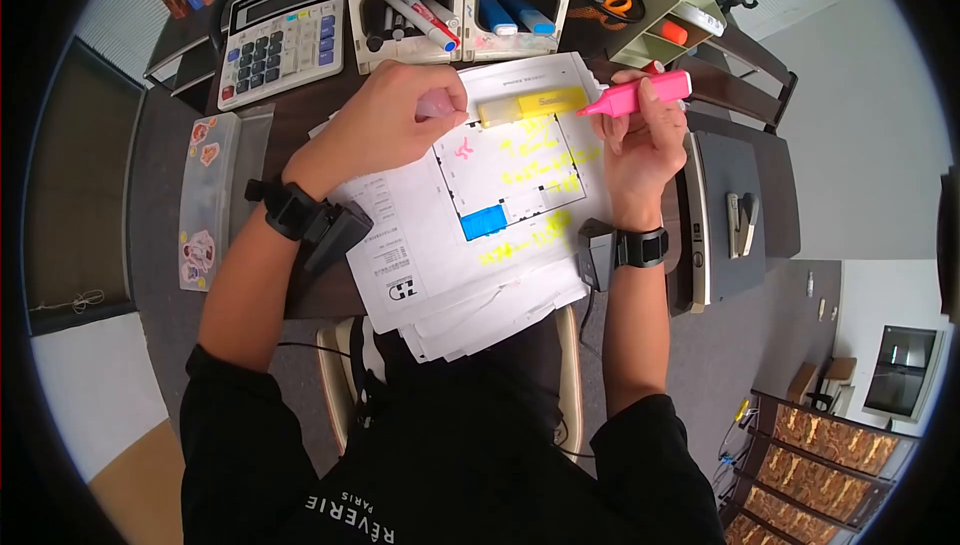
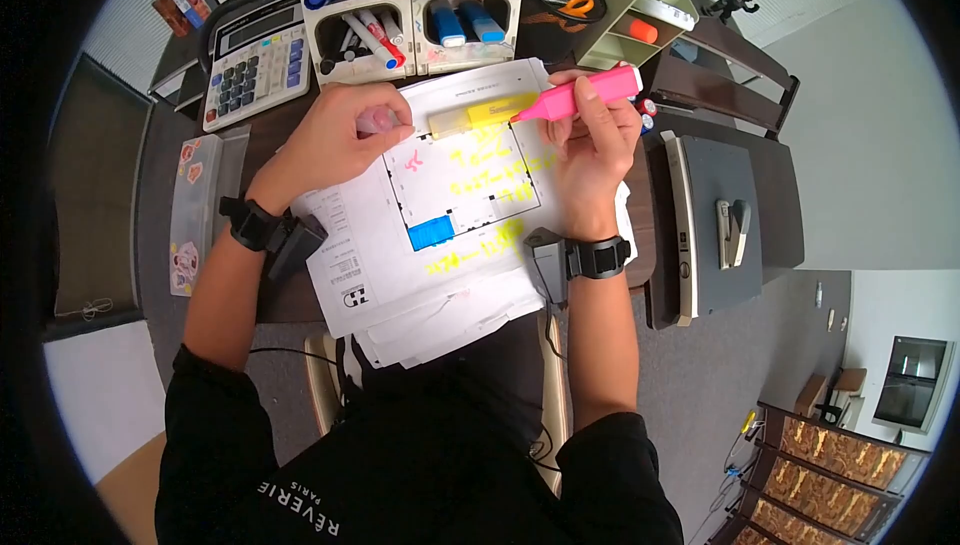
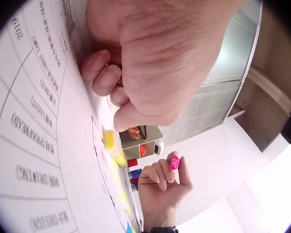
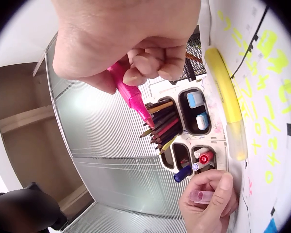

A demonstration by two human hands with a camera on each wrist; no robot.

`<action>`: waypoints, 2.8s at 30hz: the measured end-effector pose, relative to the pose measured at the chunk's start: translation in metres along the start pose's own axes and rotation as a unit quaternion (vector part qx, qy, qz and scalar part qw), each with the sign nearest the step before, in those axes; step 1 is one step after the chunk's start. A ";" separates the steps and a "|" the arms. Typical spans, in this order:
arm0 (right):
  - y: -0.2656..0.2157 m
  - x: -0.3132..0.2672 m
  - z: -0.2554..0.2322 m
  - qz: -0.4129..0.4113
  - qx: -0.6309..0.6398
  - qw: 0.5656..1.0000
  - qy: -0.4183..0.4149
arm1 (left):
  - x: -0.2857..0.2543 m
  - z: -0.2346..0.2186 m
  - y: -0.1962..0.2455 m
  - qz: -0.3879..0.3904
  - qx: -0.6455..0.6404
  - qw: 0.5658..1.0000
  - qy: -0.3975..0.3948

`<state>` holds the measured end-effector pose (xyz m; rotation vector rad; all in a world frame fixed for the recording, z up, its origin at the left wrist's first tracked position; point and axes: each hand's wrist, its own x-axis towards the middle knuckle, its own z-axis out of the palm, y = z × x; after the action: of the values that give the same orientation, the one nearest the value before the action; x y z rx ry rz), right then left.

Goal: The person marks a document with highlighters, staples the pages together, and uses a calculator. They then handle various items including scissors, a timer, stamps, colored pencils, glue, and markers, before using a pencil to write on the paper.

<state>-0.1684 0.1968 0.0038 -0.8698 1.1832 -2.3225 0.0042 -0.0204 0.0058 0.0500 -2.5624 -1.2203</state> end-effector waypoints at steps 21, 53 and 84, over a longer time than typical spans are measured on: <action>-0.001 -0.003 -0.001 -0.022 -0.015 1.000 -0.005 | 0.001 0.000 -0.003 0.016 0.007 1.000 0.005; 0.000 -0.009 0.025 0.123 -0.181 0.964 -0.155 | 0.001 0.000 -0.005 0.008 0.008 1.000 0.001; 0.005 -0.014 0.031 0.125 -0.281 0.911 -0.275 | 0.000 -0.001 -0.007 -0.010 0.096 0.995 -0.009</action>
<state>-0.1371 0.1837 0.0085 -1.3538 1.5901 -1.3904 0.0040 -0.0254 0.0012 0.1079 -2.6924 -0.9814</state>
